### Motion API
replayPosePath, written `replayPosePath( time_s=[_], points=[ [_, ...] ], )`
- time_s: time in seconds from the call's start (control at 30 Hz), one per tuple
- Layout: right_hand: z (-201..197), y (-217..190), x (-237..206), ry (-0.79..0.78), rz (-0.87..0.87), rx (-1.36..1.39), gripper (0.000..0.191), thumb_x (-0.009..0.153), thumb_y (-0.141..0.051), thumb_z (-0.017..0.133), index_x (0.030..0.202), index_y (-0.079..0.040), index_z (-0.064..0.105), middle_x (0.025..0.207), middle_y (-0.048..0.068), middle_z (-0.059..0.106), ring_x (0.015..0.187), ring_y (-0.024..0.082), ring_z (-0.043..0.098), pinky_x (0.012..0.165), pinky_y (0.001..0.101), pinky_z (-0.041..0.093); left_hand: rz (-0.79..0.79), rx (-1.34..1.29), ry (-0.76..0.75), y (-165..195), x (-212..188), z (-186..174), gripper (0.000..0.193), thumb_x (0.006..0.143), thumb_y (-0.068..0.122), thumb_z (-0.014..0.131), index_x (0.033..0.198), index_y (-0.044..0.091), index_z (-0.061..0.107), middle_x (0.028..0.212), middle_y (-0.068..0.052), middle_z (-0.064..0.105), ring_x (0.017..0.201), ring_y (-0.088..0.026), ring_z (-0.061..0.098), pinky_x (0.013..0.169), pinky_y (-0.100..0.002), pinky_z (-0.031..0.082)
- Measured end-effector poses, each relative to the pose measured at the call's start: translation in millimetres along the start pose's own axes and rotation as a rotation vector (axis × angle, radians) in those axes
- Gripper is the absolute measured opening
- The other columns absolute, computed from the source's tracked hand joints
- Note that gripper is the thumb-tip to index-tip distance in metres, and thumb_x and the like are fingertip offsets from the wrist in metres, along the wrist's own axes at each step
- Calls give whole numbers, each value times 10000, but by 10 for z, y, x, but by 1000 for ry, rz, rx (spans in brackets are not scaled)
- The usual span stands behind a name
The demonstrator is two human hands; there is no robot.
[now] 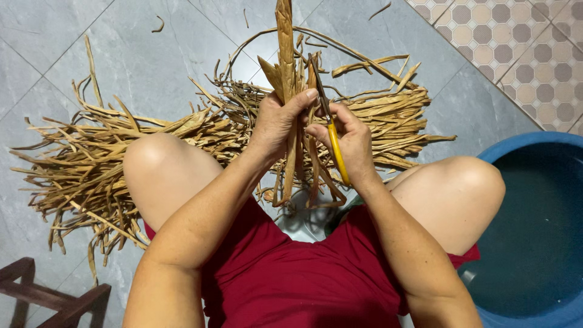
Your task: The person sits cross-legged on a tiled floor and uses yellow-handled scissors to cut long, dried plant stems into shorter pieces. The cut pieces fall onto a growing pile on the floor.
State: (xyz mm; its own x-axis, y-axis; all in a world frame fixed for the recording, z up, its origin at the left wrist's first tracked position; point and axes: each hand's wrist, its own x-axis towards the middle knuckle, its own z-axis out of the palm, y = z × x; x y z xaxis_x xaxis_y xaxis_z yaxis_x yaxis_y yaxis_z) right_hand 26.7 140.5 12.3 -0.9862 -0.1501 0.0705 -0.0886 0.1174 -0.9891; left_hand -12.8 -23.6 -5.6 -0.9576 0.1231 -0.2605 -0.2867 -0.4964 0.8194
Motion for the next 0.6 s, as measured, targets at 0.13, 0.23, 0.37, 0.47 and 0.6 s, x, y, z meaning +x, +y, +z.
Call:
replayPosePath(
  time_s=[0.13,0.23,0.37,0.47,0.6],
  points=[
    [14,16,-16,54,171,45,229,959,-136,784,1160,-50,714,740,-57,588,577,0,435,497,185,341,5,-17,-39,-11,-5,8,216,902,209,804,963,35,693,824,-32,701,676,-93,617,603,-238,518],
    [-5,32,1,86,158,172,216,975,-137,764,1160,-54,690,722,-69,563,545,-6,440,457,178,332,-15,-13,-42,-59,9,14,216,889,204,795,996,42,700,873,-40,726,739,-101,668,662,-245,556],
    [-102,42,53,159,101,188,284,979,-119,745,1216,-76,595,802,-49,612,587,17,507,486,181,393,38,132,-66,-91,32,-23,210,933,229,783,1017,52,709,926,-51,720,808,-101,657,729,-243,567],
    [-176,46,90,185,-58,199,358,1015,-56,744,1311,-81,545,967,-3,644,833,60,598,729,209,495,78,350,-133,-118,11,-12,256,973,280,711,1035,32,693,947,-37,749,897,-114,718,831,-254,617],
    [-238,47,116,232,-118,312,410,999,13,726,1339,-88,521,1099,36,670,1010,100,638,926,249,553,-66,455,-150,-213,-65,136,309,956,288,634,1173,76,571,920,-74,701,798,-174,720,765,-360,644]
  ],
)
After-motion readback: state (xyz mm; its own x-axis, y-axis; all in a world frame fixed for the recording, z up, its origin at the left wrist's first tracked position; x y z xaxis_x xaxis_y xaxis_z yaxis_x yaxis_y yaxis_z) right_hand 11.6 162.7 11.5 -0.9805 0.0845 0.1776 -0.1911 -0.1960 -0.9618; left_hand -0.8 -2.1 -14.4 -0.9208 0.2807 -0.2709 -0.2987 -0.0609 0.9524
